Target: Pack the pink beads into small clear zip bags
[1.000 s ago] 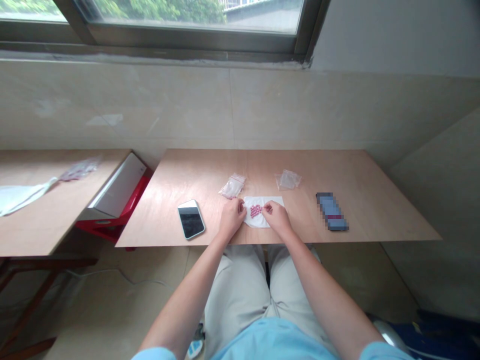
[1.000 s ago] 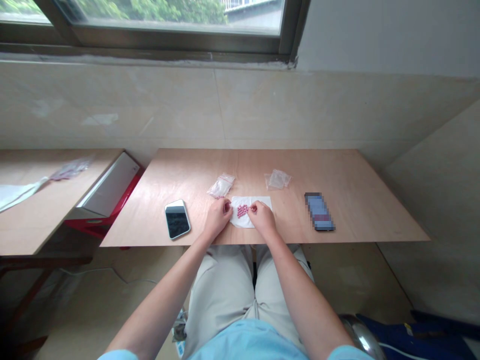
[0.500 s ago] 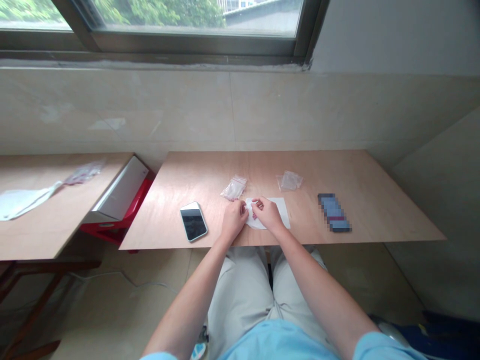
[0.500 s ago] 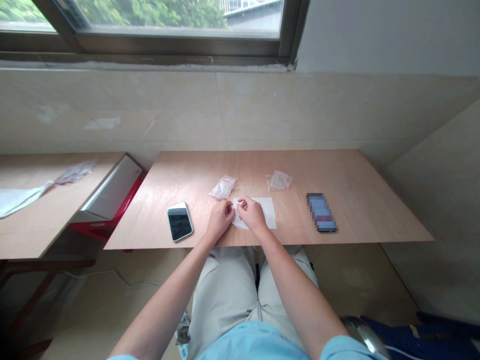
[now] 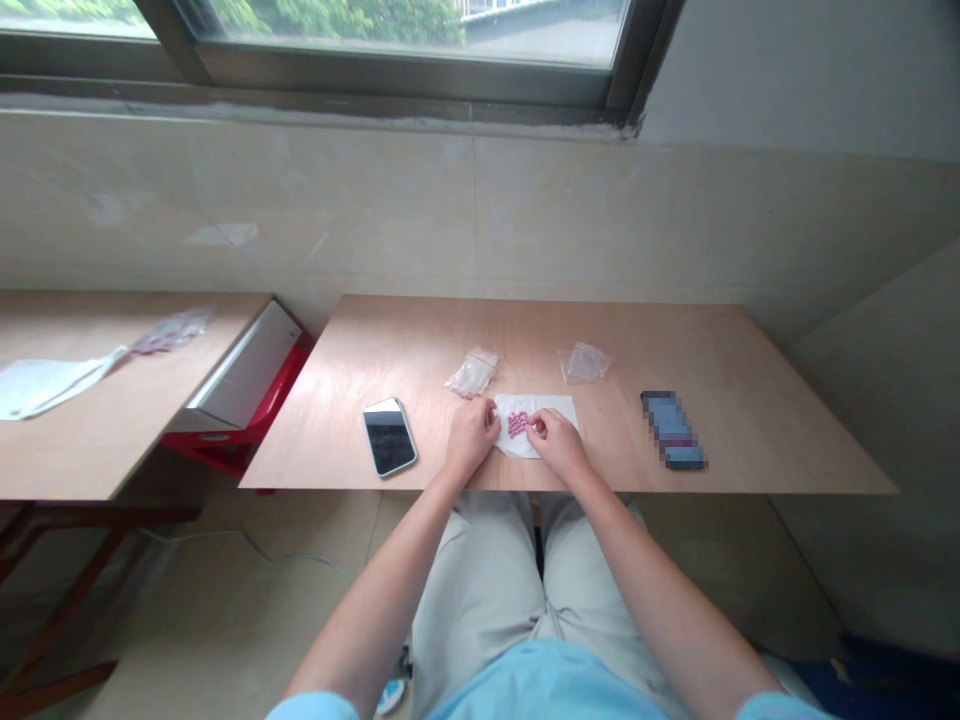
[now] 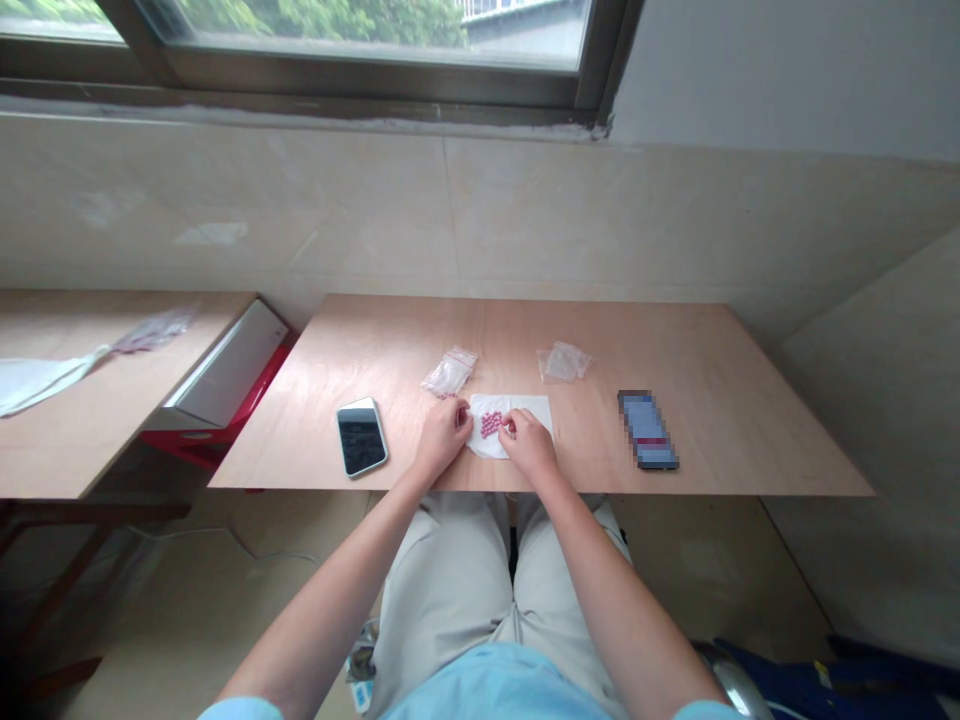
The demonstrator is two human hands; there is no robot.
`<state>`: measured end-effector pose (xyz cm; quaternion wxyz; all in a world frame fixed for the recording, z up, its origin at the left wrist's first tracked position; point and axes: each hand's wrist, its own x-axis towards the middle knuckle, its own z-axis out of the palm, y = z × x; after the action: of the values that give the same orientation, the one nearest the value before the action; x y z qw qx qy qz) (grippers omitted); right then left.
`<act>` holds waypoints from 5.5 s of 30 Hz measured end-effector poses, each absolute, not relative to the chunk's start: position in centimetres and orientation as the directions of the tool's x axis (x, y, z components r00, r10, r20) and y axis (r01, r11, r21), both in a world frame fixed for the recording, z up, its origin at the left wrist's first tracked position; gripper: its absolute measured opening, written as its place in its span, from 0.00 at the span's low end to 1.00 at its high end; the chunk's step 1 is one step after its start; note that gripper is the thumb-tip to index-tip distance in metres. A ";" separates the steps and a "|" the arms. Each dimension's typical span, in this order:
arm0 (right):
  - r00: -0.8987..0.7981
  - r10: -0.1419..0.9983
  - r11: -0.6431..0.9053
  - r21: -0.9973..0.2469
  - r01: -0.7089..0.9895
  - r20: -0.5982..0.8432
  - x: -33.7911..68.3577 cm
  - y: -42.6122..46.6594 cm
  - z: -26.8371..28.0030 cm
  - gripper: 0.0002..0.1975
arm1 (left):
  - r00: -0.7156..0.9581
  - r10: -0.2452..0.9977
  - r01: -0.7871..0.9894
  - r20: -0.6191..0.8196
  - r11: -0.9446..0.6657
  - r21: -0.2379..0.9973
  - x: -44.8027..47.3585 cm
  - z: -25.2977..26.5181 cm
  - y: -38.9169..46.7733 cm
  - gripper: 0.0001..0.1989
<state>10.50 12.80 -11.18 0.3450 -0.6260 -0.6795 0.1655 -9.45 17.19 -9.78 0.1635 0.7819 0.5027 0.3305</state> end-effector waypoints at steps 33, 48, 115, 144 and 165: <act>0.030 0.960 0.195 -0.748 0.635 0.277 5.2 15.0 -8.0 0.06 | 0.294 0.899 0.672 0.325 -0.437 0.598 -9.6 -9.6 17.2 0.04; 0.082 0.971 0.074 -0.607 0.791 0.225 11.6 14.5 -11.3 0.11 | 0.284 0.896 0.672 0.341 -0.440 0.596 -9.5 -9.8 17.4 0.05; -0.083 0.967 0.250 -0.831 0.497 0.241 5.9 15.4 -7.0 0.11 | 0.280 0.893 0.663 0.352 -0.444 0.602 -9.6 -10.1 17.4 0.03; -0.153 0.982 0.183 -0.776 0.603 0.112 13.9 17.1 -12.2 0.17 | 0.249 0.957 -0.662 -0.148 0.279 0.695 -11.5 -3.1 18.3 0.09; -0.038 0.978 0.179 -0.734 0.656 0.205 13.4 15.9 -12.0 0.10 | 0.163 0.951 0.491 0.263 -0.310 0.814 -11.3 -8.6 17.6 0.08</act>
<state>13.35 15.86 -12.01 0.3514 -0.5981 -0.6828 0.2294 -11.29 17.62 -8.62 0.2897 0.7055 0.5110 0.3965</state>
